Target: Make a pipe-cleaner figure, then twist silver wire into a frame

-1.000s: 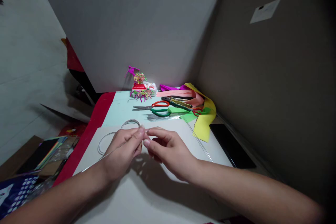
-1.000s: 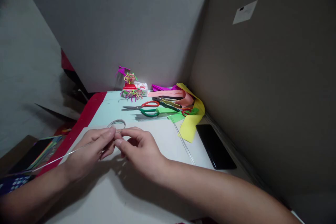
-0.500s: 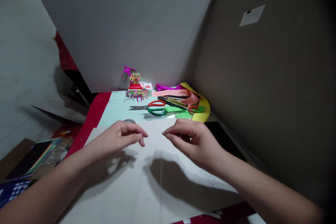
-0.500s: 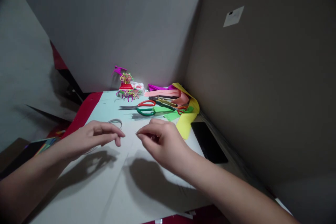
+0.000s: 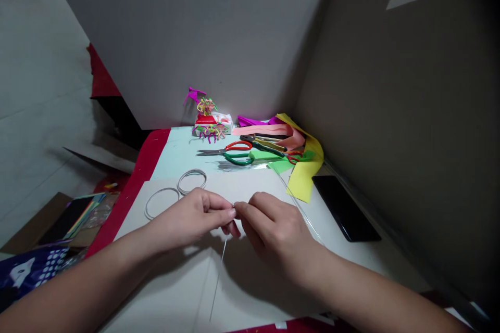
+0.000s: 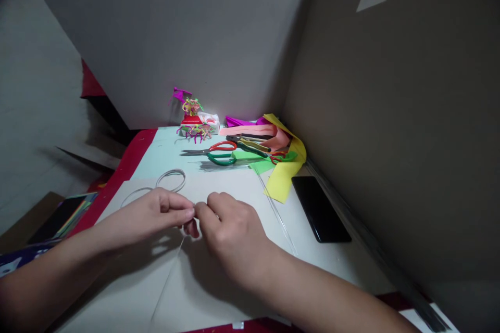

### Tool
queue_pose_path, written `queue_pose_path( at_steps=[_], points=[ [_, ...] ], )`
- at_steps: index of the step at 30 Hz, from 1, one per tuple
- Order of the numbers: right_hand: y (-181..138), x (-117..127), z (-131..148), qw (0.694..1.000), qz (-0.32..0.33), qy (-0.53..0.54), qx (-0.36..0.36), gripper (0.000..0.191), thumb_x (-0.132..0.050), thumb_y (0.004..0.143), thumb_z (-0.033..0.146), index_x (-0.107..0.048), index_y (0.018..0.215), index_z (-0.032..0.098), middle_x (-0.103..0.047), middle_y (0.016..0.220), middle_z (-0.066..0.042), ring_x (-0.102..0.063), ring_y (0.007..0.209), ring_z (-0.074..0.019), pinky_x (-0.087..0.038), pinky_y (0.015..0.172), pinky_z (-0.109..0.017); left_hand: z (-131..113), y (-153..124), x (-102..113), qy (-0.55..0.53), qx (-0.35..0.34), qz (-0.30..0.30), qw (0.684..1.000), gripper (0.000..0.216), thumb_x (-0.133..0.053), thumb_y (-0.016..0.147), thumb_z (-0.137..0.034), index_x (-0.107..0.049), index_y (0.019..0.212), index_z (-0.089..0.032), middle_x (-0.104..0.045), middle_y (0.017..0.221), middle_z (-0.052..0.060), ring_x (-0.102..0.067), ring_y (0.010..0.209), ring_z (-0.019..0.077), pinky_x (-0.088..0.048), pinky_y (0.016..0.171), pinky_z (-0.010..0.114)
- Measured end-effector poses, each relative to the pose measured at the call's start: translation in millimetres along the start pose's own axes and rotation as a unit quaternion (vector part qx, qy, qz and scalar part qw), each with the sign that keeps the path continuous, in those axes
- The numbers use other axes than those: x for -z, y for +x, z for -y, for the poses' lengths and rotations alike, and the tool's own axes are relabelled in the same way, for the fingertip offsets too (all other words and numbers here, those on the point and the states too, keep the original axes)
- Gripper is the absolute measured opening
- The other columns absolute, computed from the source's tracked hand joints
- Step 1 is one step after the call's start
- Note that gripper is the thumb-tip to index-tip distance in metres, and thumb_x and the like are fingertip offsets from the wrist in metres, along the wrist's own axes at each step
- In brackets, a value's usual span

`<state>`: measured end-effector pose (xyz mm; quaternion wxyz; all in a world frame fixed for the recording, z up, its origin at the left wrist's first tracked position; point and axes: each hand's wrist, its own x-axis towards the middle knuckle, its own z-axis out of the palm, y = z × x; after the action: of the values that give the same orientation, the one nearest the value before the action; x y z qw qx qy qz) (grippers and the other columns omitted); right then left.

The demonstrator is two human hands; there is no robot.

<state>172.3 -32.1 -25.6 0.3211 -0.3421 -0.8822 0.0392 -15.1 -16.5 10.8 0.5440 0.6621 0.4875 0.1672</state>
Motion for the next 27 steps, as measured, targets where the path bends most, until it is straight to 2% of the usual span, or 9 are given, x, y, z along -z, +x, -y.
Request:
queue_pose_path(
  at_steps=[3, 5, 7, 10, 11, 13, 15, 20, 27],
  points=[
    [0, -1, -1, 0.987, -0.018, 0.150, -0.046, 0.025, -0.046, 0.082, 0.006, -0.063, 0.095, 0.017, -0.053, 0.076, -0.004, -0.047, 0.066, -0.0127, -0.036, 0.058, -0.025, 1, 1, -2, -0.015, -0.020, -0.031, 0.999, 0.026, -0.053, 0.082, -0.026, -0.071, 0.065, -0.017, -0.070, 0.068, 0.002, -0.058, 0.068, 0.0141, -0.043, 0.068, 0.023],
    [2, -2, -3, 0.951, -0.016, 0.281, -0.126, 0.022, -0.049, 0.081, 0.008, -0.063, 0.095, 0.018, -0.056, 0.076, -0.003, -0.051, 0.067, -0.0121, -0.039, 0.060, -0.024, 1, 1, -4, -0.025, -0.034, -0.048, 0.998, 0.026, -0.054, 0.082, -0.026, -0.071, 0.064, -0.017, -0.069, 0.065, 0.001, -0.056, 0.066, 0.0133, -0.042, 0.067, 0.023],
    [4, -3, -7, 0.871, 0.010, 0.434, -0.229, 0.016, -0.053, 0.081, 0.013, -0.062, 0.094, 0.019, -0.056, 0.071, 0.000, -0.051, 0.061, -0.0103, -0.041, 0.056, -0.023, 3, 2, -5, -0.041, -0.037, -0.050, 0.997, 0.026, -0.055, 0.082, -0.026, -0.071, 0.064, -0.016, -0.068, 0.065, 0.002, -0.056, 0.066, 0.0133, -0.042, 0.067, 0.023],
    [6, -8, -17, 0.714, 0.065, 0.623, -0.313, 0.020, -0.061, 0.078, 0.019, -0.057, 0.097, 0.020, -0.054, 0.067, 0.004, -0.048, 0.051, -0.0074, -0.041, 0.049, -0.021, 8, 6, -5, -0.096, -0.040, -0.024, 0.994, 0.025, -0.056, 0.082, -0.025, -0.072, 0.066, -0.016, -0.069, 0.064, 0.003, -0.056, 0.065, 0.0135, -0.042, 0.067, 0.024],
    [6, -9, -20, 0.678, 0.083, 0.659, -0.315, 0.023, -0.063, 0.077, 0.019, -0.056, 0.099, 0.020, -0.054, 0.067, 0.004, -0.048, 0.050, -0.0071, -0.042, 0.049, -0.021, 9, 7, -6, -0.117, -0.043, -0.008, 0.992, 0.024, -0.056, 0.082, -0.025, -0.072, 0.068, -0.015, -0.069, 0.064, 0.004, -0.056, 0.064, 0.0134, -0.042, 0.066, 0.024],
    [5, -10, -23, 0.653, 0.097, 0.690, -0.298, 0.025, -0.064, 0.076, 0.019, -0.057, 0.100, 0.019, -0.056, 0.068, 0.004, -0.050, 0.052, -0.0075, -0.044, 0.053, -0.023, 11, 8, -6, -0.151, -0.043, 0.019, 0.987, 0.021, -0.057, 0.083, -0.026, -0.072, 0.072, -0.015, -0.069, 0.062, 0.004, -0.056, 0.060, 0.0124, -0.042, 0.063, 0.024],
    [5, -8, -23, 0.685, 0.083, 0.669, -0.275, 0.020, -0.063, 0.078, 0.020, -0.061, 0.097, 0.018, -0.058, 0.069, 0.002, -0.053, 0.059, -0.0092, -0.046, 0.059, -0.025, 12, 7, -7, -0.170, -0.032, 0.032, 0.984, 0.020, -0.058, 0.083, -0.027, -0.072, 0.075, -0.015, -0.069, 0.059, 0.003, -0.053, 0.054, 0.0105, -0.039, 0.056, 0.022],
    [8, 2, -21, 0.848, 0.007, 0.492, -0.196, 0.008, -0.065, 0.077, 0.018, -0.071, 0.082, 0.017, -0.063, 0.077, -0.004, -0.058, 0.073, -0.0140, -0.046, 0.066, -0.027, 12, 4, -10, -0.151, -0.018, 0.018, 0.988, 0.018, -0.061, 0.082, -0.029, -0.071, 0.075, -0.015, -0.069, 0.058, 0.003, -0.054, 0.055, 0.0103, -0.038, 0.055, 0.021],
    [8, 6, -24, 0.898, 0.007, 0.430, -0.099, 0.004, -0.063, 0.078, 0.014, -0.066, 0.078, 0.018, -0.062, 0.077, -0.003, -0.059, 0.072, -0.0136, -0.047, 0.068, -0.027, 11, 3, -12, -0.146, -0.026, 0.017, 0.989, 0.021, -0.062, 0.080, -0.032, -0.069, 0.071, -0.015, -0.063, 0.052, 0.001, -0.052, 0.053, 0.0099, -0.038, 0.056, 0.021]
  ],
)
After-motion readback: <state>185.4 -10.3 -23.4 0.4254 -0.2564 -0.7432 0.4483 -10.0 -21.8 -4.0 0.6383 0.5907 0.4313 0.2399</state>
